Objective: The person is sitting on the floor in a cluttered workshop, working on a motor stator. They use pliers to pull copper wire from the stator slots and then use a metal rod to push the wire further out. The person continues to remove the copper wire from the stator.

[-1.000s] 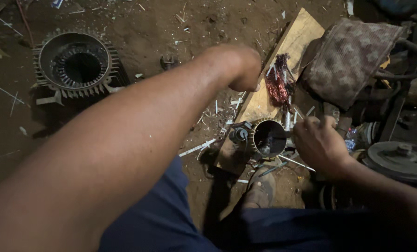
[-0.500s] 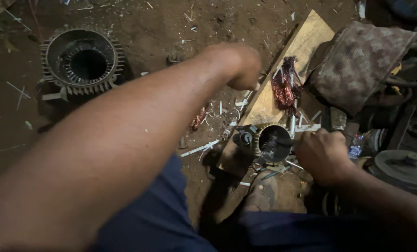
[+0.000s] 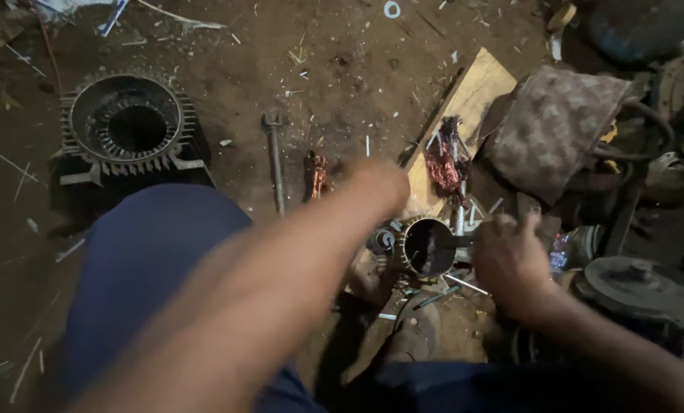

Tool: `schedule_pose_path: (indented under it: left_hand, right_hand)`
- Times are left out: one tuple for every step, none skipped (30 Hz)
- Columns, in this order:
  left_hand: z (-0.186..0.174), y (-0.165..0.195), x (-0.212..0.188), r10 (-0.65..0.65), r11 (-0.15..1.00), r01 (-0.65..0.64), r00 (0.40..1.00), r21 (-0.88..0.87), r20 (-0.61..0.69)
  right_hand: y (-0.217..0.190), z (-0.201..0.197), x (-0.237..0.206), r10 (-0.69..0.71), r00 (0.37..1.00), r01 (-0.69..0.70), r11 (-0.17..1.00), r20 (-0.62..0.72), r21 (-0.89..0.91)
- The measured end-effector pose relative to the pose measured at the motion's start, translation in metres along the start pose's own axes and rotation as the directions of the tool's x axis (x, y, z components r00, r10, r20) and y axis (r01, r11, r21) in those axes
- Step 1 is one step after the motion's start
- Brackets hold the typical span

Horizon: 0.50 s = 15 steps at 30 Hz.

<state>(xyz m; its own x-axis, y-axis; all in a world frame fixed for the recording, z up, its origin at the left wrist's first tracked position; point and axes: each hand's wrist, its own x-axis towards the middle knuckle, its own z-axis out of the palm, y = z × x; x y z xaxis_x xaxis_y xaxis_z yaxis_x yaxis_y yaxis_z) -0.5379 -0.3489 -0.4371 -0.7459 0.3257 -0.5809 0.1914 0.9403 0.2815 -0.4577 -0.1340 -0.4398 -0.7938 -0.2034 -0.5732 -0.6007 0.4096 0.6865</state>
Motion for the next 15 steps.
schedule_pose_path:
  left_hand:
    - [0.008, 0.011, -0.002, 0.065, 0.997, -0.065, 0.998, 0.041, 0.006]
    - [0.018, 0.019, -0.004, 0.129, 0.988, -0.130, 0.992, 0.078, 0.013]
    - [0.033, 0.025, -0.007, -0.017, 0.986, 0.013, 1.000, -0.164, -0.026]
    - [0.050, 0.031, -0.013, -0.169, 0.905, 0.144, 0.985, -0.400, -0.027]
    - [0.066, 0.037, -0.018, -0.190, 0.878, 0.142, 0.980, -0.456, -0.061]
    - [0.081, 0.041, -0.023, -0.212, 0.851, 0.139, 0.973, -0.507, -0.090]
    - [0.093, 0.043, -0.025, -0.234, 0.821, 0.132, 0.965, -0.555, -0.118]
    - [0.100, 0.043, -0.023, -0.226, 0.822, 0.086, 0.957, -0.562, -0.184]
    - [0.105, 0.041, -0.019, -0.216, 0.824, 0.038, 0.944, -0.565, -0.251]
    - [0.107, 0.040, -0.016, -0.206, 0.824, -0.007, 0.928, -0.567, -0.311]
    - [0.107, 0.039, -0.011, -0.168, 0.832, -0.004, 0.951, -0.554, -0.259]
    - [0.103, 0.036, -0.005, -0.134, 0.841, -0.002, 0.968, -0.541, -0.212]
    - [0.097, 0.032, -0.001, -0.106, 0.852, -0.002, 0.979, -0.524, -0.176]
    - [0.092, 0.030, 0.002, -0.066, 0.876, -0.048, 0.974, -0.480, -0.218]
    - [0.087, 0.029, 0.004, -0.020, 0.893, -0.096, 0.967, -0.439, -0.253]
  right_hand:
    - [-0.005, 0.002, 0.000, -0.016, 0.999, 0.014, 0.998, -0.035, -0.057]
    - [-0.009, 0.005, -0.001, -0.036, 0.997, 0.027, 0.993, -0.067, -0.118]
    - [-0.011, 0.008, -0.002, -0.026, 0.994, 0.013, 0.992, -0.106, -0.123]
    - [-0.014, 0.011, -0.002, -0.021, 0.990, 0.003, 0.992, -0.142, -0.127]
    - [-0.016, 0.015, -0.003, -0.022, 0.984, -0.002, 0.991, -0.179, -0.131]
    - [-0.017, 0.018, -0.003, -0.027, 0.986, 0.004, 0.991, -0.167, -0.136]
    - [-0.017, 0.020, -0.003, -0.030, 0.987, 0.009, 0.990, -0.155, -0.140]
    - [-0.017, 0.023, -0.003, -0.029, 0.989, 0.007, 0.989, -0.148, -0.144]
    - [-0.017, 0.024, -0.003, -0.031, 0.982, 0.001, 0.987, -0.185, -0.161]
    - [-0.017, 0.026, -0.003, -0.039, 0.976, 0.000, 0.984, -0.214, -0.178]
    - [-0.017, 0.027, -0.004, -0.050, 0.969, 0.003, 0.982, -0.242, -0.189]
    - [-0.017, 0.028, -0.005, -0.037, 0.975, 0.005, 0.990, -0.218, -0.143]
    - [-0.017, 0.028, -0.006, -0.017, 0.978, -0.004, 0.995, -0.207, -0.098]
    - [-0.018, 0.028, -0.007, 0.008, 0.981, -0.018, 0.999, -0.196, -0.050]
    - [-0.018, 0.028, -0.007, 0.002, 0.979, -0.018, 0.997, -0.204, -0.075]
